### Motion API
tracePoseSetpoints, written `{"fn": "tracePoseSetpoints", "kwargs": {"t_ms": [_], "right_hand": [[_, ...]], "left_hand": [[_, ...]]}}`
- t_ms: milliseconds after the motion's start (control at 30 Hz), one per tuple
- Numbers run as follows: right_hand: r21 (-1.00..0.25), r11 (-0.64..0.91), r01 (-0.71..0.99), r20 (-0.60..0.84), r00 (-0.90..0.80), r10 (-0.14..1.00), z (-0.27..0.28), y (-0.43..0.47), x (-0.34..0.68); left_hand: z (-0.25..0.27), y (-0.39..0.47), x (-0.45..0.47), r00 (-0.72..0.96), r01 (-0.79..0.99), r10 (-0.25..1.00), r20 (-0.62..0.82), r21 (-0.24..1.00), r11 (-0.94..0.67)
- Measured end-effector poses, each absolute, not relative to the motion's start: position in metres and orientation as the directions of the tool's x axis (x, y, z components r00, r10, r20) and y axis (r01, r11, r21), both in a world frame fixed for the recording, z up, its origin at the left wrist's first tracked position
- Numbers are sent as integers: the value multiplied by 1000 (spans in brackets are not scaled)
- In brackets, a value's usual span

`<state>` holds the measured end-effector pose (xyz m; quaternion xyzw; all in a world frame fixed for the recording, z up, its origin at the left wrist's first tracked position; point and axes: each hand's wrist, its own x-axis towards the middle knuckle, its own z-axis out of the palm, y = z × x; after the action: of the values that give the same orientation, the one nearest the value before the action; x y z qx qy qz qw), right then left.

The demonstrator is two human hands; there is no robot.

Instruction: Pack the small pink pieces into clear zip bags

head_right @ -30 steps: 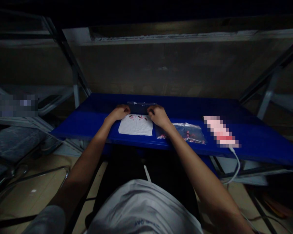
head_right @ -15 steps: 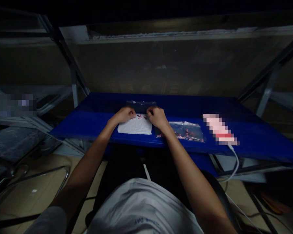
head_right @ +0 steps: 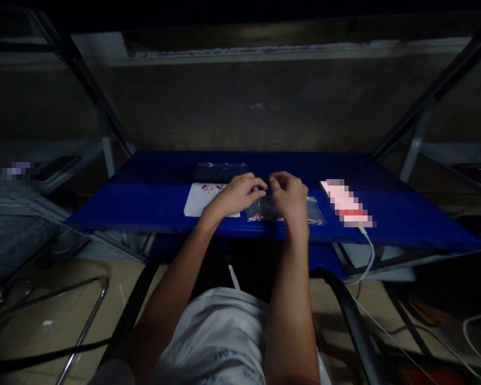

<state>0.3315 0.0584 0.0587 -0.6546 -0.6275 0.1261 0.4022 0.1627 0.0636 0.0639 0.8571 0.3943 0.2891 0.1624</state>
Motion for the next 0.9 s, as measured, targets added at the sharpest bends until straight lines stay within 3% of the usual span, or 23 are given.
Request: {"fn": "tracePoseSetpoints", "kwargs": {"t_ms": [133,267,467,700,800,900], "right_hand": [[-608,-131,783,339,405,849,55,40,391],[-545,-319,775,246,512,823,43,29,436],[-610,-459,646,31,598,801,50,25,443],[-764,-417,492,-42,607,794,61,16,433],[-918,-262,299,-114,434,893,66,14,415],[-992,-75,106,-57,160,985,70,14,391]], "left_hand": [[39,55,230,642,542,690,334,439,-716],[16,51,261,596,591,727,342,426,-685],[20,42,262,537,646,776,330,431,-630],[29,36,259,389,629,817,426,525,-573],[31,33,254,313,578,802,509,568,-586],[36,28,246,269,557,775,571,564,-609]]}}
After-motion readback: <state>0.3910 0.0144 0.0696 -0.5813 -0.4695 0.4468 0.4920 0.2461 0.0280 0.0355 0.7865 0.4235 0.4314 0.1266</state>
